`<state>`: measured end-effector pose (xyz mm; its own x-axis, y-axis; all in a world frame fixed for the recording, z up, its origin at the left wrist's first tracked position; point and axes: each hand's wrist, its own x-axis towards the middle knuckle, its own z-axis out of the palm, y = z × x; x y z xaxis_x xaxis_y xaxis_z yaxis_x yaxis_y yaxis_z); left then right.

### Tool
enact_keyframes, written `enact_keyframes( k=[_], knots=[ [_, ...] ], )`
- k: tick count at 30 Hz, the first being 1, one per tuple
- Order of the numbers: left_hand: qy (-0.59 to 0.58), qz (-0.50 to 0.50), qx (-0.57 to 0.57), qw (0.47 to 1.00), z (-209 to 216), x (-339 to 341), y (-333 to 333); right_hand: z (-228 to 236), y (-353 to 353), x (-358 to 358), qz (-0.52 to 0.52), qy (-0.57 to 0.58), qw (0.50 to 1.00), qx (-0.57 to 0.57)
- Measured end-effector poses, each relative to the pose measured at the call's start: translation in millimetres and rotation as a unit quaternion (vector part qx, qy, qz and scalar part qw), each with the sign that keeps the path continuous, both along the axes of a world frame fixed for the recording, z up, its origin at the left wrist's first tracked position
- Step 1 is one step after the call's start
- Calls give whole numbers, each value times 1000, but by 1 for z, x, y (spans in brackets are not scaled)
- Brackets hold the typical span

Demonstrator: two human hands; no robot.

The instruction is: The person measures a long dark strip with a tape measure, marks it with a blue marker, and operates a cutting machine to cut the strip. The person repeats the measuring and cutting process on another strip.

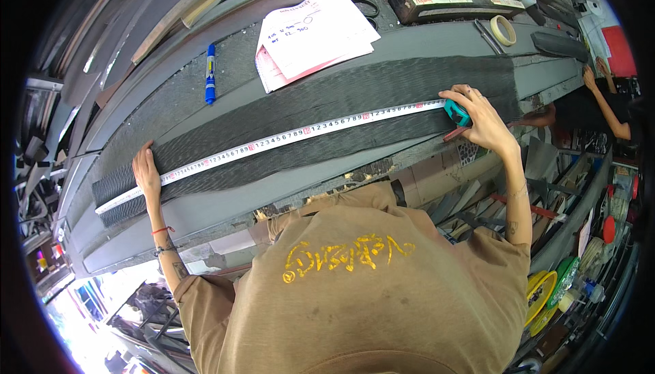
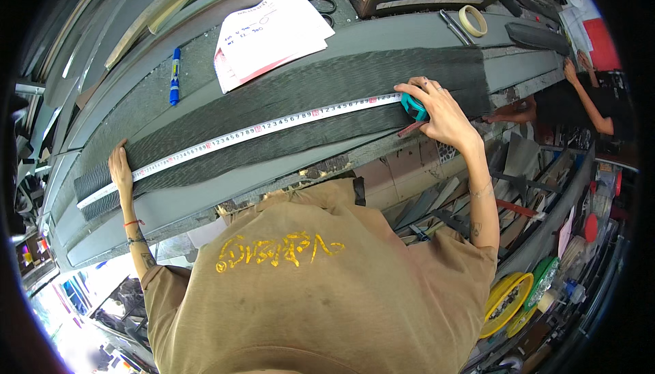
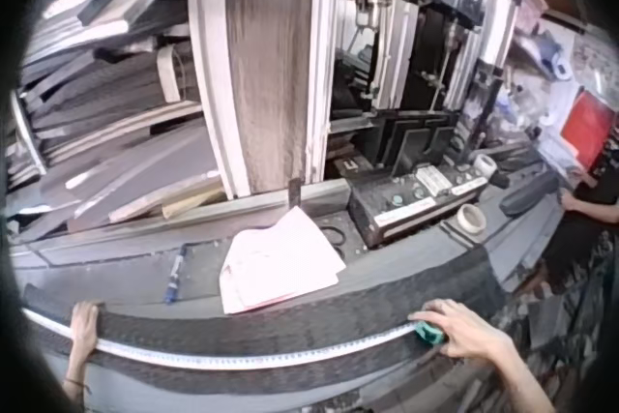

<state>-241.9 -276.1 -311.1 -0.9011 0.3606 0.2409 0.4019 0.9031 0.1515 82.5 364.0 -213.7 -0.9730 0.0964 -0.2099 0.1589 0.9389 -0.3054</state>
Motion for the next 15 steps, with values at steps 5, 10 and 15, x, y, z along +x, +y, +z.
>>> enact_keyframes(
  k=[5,10,15],
  knots=[
    [-11,5,-2,1000,-1,-1,-3,6,-9,6,-13,-22,1000,18],
    [-8,6,4,1000,-2,1,-4,8,-14,9,-13,-21,999,29],
    [-6,-1,14,1000,-3,0,-5,6,-11,7,-14,-32,999,28]
  ],
)
